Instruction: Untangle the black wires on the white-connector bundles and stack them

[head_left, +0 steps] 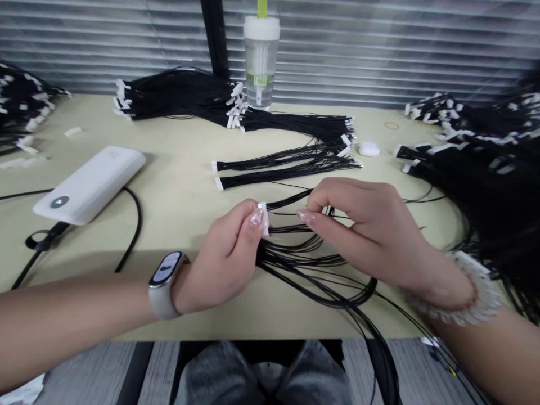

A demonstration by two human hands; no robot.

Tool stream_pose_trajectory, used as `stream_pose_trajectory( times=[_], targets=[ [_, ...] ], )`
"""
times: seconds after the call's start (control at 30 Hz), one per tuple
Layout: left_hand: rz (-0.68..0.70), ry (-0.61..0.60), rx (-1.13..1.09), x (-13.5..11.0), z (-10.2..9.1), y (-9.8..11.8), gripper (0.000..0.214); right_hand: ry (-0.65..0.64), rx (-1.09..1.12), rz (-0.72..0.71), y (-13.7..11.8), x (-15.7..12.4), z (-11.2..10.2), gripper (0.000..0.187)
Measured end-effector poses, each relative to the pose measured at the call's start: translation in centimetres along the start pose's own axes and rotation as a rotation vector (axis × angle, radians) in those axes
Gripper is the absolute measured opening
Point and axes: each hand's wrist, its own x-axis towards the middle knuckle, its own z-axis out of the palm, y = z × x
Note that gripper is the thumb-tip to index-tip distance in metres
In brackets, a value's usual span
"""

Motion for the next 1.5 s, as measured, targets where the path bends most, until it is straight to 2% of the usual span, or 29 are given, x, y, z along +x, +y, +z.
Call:
stream_pose_trajectory(
  times=[0.37,0.57,0.8,1.0,1.13,1.27,1.4,1.5],
  targets=[
    [0.027,-0.013,0.065,0.1,0.0,-0.1,0.031,-0.011,0.024,0.027,-0.2,0.1,-0.2,0.01],
    [0.103,-0.068,0.136,-0.1,-0.2,-0.1,0.027,-0.083,0.101,0.126,-0.2,0.2,-0.1,0.02],
    [0.118,-0.113,0.201,-0.2,-0.2,-0.1,0.025,-0.029,-0.058,-0.081,0.0,-0.3,1.5,0.014],
    [0.121,-0.146,0.215,-0.1,-0.1,-0.1,0.024,0.041,-0.12,-0.104,-0.2,-0.8,2.5,0.013],
    [0.066,-0.141,0.202,0.2,0.0,-0.1,0.028,0.01,-0.219,-0.105,1.1,-0.2,1.6,0.015],
    [-0.066,-0.089,0.09,0.6,0.2,-0.5,0.032,0.031,-0.249,-0.079,2.4,0.3,-0.1,0.015],
    [-0.167,0.009,-0.053,0.9,0.2,-1.1,0.034,0.153,-0.211,-0.055,1.6,0.2,-2.0,0.047],
    [-0.188,0.093,-0.111,1.1,0.3,-1.1,0.035,0.111,-0.145,0.043,0.8,-0.2,-3.7,0.048]
  ],
)
